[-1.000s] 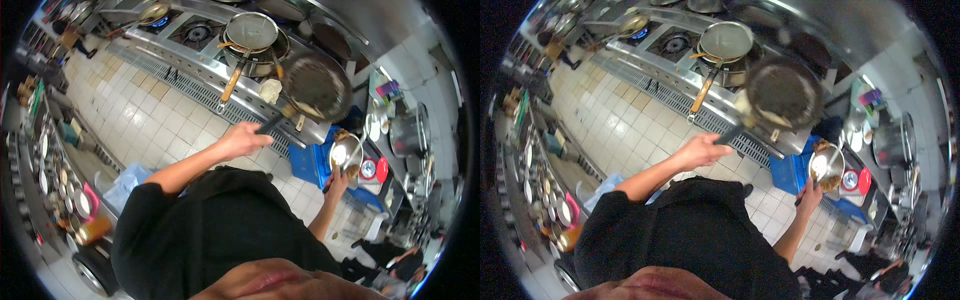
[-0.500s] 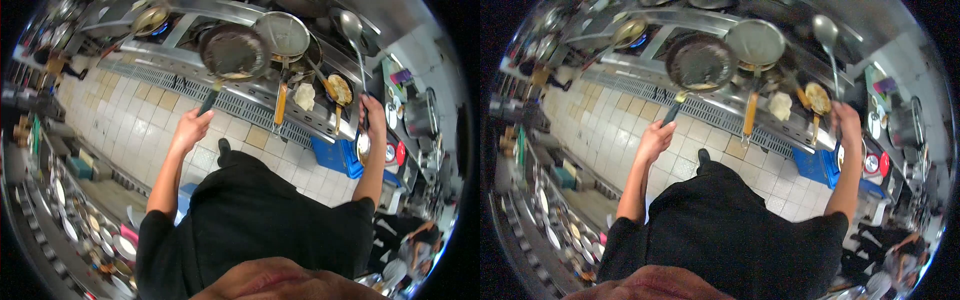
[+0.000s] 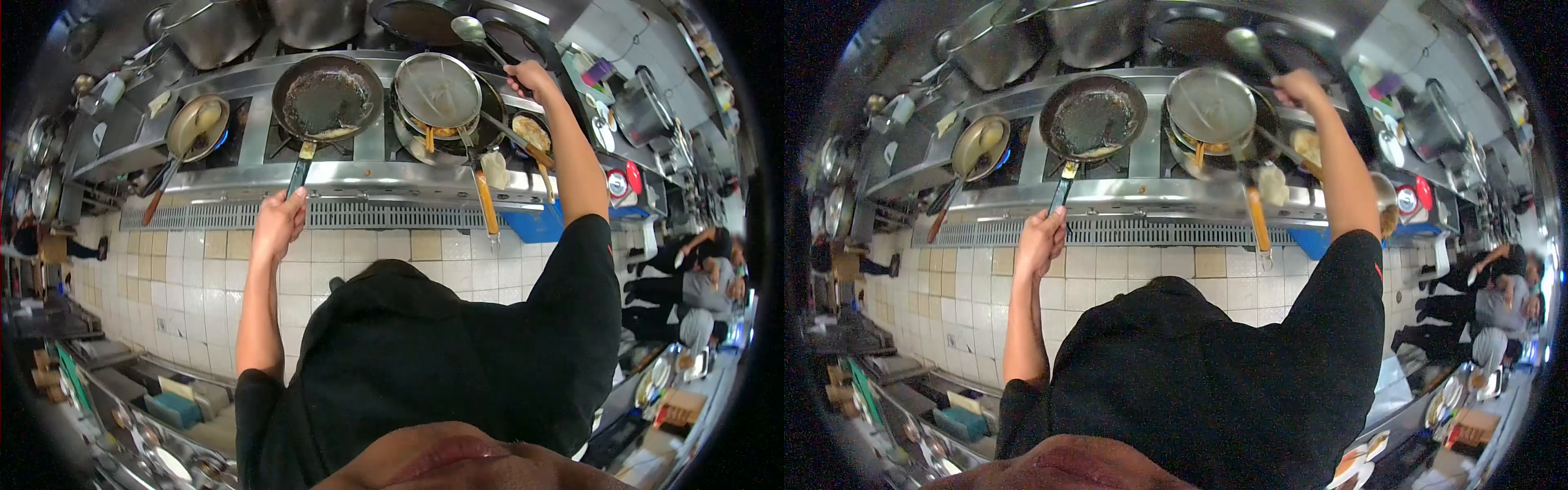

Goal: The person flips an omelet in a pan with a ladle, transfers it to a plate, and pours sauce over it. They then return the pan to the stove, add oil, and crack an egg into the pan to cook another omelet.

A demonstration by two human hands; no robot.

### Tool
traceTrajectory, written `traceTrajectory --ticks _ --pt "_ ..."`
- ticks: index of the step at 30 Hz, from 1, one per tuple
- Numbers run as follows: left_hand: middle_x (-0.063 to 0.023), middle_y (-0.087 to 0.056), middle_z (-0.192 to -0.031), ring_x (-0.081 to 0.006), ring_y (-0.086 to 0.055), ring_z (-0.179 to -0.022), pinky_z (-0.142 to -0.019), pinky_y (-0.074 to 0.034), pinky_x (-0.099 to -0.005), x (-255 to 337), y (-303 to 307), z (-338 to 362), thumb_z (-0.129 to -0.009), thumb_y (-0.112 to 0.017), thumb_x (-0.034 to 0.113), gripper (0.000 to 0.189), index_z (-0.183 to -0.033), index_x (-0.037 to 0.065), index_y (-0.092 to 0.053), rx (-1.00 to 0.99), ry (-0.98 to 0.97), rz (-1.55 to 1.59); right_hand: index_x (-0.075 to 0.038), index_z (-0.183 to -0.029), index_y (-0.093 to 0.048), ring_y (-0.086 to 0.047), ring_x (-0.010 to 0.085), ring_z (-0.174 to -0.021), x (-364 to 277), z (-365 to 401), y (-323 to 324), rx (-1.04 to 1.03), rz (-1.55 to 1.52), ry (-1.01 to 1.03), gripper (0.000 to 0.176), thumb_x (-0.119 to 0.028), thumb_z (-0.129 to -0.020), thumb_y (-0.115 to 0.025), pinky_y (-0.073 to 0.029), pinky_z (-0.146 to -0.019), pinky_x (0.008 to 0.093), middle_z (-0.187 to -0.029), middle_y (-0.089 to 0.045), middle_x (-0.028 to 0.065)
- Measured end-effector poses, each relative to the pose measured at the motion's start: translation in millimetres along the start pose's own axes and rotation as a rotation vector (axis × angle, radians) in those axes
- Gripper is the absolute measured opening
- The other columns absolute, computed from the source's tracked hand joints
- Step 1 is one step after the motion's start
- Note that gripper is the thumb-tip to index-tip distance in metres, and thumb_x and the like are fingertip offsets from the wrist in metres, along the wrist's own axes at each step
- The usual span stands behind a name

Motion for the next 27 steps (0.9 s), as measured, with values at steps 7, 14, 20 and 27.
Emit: traceTrajectory --ticks 7,14,20,27 --pt "0.0045 -0.039 -0.056 -0.0055 -0.03 -0.041 -0.036 -0.021 -0.0238 59.4 -9.3 -85.9 -0.096 -0.059 0.03 0.03 -0.077 0.009 -0.048 -0.144 0.009 -0.08 0.006 -0.081 -0.063 -0.049 0.0135 -0.047 -14.5 -25.4 -16.7 0.064 0.078 -0.031 0.027 -0.018 -0.092 -0.063 -0.037 -0.039 0.0291 -0.066 -0.06 0.0081" --pt "0.0045 -0.04 -0.055 -0.0044 -0.031 -0.039 -0.035 -0.02 -0.0228 98.1 -56.2 -159.5 -0.095 -0.061 0.029 0.031 -0.075 0.01 -0.048 -0.184 -0.024 -0.064 0.005 -0.074 -0.063 -0.05 0.0139 -0.044 -4.9 -94.1 -2.7 0.135 0.076 -0.027 0.028 -0.018 -0.089 -0.066 -0.039 -0.038 0.0299 -0.062 -0.061 0.0085" --pt "0.0046 -0.041 -0.056 -0.0047 -0.031 -0.039 -0.035 -0.02 -0.0226 118.0 -106.3 -209.0 -0.095 -0.061 0.029 0.028 -0.078 0.009 -0.049 -0.182 0.002 -0.1 0.002 -0.074 -0.062 -0.049 0.0128 -0.047 36.9 -116.2 60.8 0.212 -0.333 0.027 0.028 -0.019 -0.091 -0.064 -0.037 -0.04 0.0283 -0.063 -0.059 0.0075" --pt "0.0039 -0.042 -0.058 -0.0052 -0.033 -0.041 -0.037 -0.021 -0.0226 136.2 -178.0 -263.3 -0.095 -0.06 0.03 0.029 -0.08 0.007 -0.05 -0.273 -0.002 -0.149 0.005 -0.064 -0.06 -0.052 0.0194 -0.04 143.6 -184.0 129.7 0.402 0.251 -0.113 0.032 -0.017 -0.086 -0.064 -0.038 -0.038 0.0336 -0.055 -0.059 0.0111"
Point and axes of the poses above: each hand's wrist, its own z-axis away from the middle knuckle, its own y-axis out of the back of the hand, x = y × z, the point moved 8 cm from there along -z, towards the middle knuckle
